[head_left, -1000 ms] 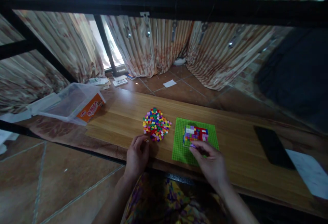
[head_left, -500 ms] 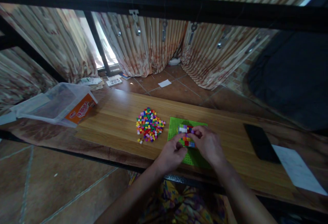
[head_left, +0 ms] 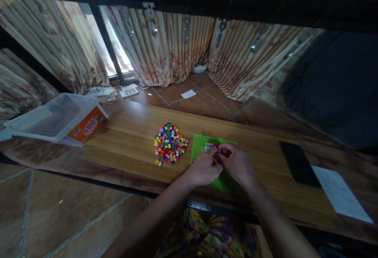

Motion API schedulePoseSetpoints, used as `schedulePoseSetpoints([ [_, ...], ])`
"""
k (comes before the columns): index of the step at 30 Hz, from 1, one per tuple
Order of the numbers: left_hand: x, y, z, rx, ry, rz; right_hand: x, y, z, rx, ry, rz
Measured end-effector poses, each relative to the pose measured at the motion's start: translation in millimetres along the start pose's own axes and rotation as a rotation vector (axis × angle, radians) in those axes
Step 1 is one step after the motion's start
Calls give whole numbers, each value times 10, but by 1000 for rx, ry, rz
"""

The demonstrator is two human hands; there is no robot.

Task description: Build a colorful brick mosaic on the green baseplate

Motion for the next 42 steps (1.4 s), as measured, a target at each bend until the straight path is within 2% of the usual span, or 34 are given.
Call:
schedulePoseSetpoints([
  [5,1,-56,-23,1,-32,83,-32,-18,-17,15,-3,48],
  [13,163,73,-103,-73,-7,40,-80,-115,-144,76,-34,190],
  [19,205,111,-150,-115,-77,39,-61,-164,-139,155,-84,215],
  [24,245,103,-142,-102,-64,77,-67,-173,-123,192,-131,203],
  [42,270,92,-141,-74,-63,202,-49,-283,-19,294,-119,329],
])
Point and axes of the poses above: each hand's wrist, its own z-axis towards the middle knuckle, its own x-axis out of the palm, y = z × x, the point moved 7 cm from there along z, towards the middle knuckle, and after that the axes turned 2 degrees about -y, right-handed, at the moved point
